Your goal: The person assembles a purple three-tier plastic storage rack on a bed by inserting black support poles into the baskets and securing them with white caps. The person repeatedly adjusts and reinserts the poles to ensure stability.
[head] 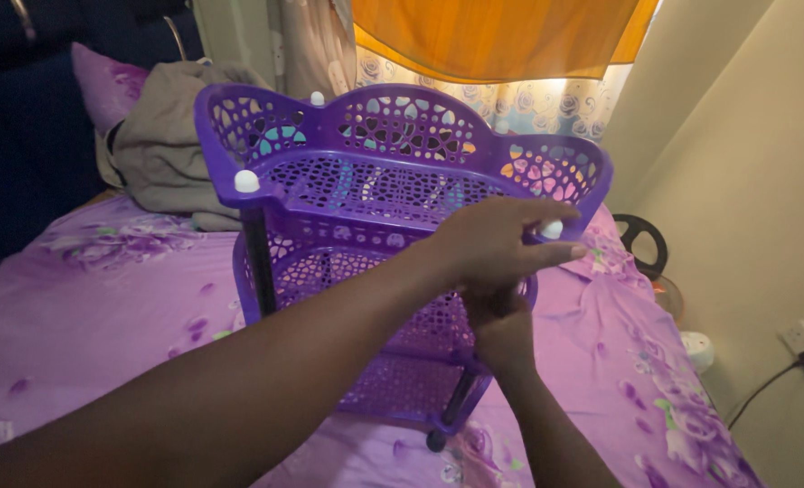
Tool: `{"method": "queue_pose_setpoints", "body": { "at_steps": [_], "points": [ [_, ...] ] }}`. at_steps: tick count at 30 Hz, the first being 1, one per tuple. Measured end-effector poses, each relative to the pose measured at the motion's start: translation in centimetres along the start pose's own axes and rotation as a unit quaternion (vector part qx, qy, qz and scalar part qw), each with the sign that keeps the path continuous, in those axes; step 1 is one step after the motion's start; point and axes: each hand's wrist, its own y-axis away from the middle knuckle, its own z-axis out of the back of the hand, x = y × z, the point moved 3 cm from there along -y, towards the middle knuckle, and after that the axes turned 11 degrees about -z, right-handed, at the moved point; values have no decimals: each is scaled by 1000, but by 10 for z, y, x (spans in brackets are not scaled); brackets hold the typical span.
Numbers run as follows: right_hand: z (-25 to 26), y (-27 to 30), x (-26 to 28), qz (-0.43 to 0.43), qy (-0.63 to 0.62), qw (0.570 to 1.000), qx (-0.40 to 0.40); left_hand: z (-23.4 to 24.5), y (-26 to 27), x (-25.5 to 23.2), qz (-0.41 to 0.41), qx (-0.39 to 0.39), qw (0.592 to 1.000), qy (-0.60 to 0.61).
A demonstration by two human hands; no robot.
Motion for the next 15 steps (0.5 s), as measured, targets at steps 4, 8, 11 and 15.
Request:
{"method": "queue_pose_setpoints", "body": {
  "at_steps": [4, 8, 11, 15],
  "points": [
    [-12, 4, 1, 27, 146, 987, 55, 14, 17, -19, -141, -160, 977, -26],
    [-24, 10, 16, 64, 191, 971, 126, 30, 71, -41, -75, -208, 975, -21],
    [-43, 9, 29, 105, 179, 958, 199, 38, 117, -50, 31, -193, 980, 25],
    [-63, -3, 5, 0, 397, 886, 241, 31, 172, -39, 255, -109, 958, 71]
  ]
}}
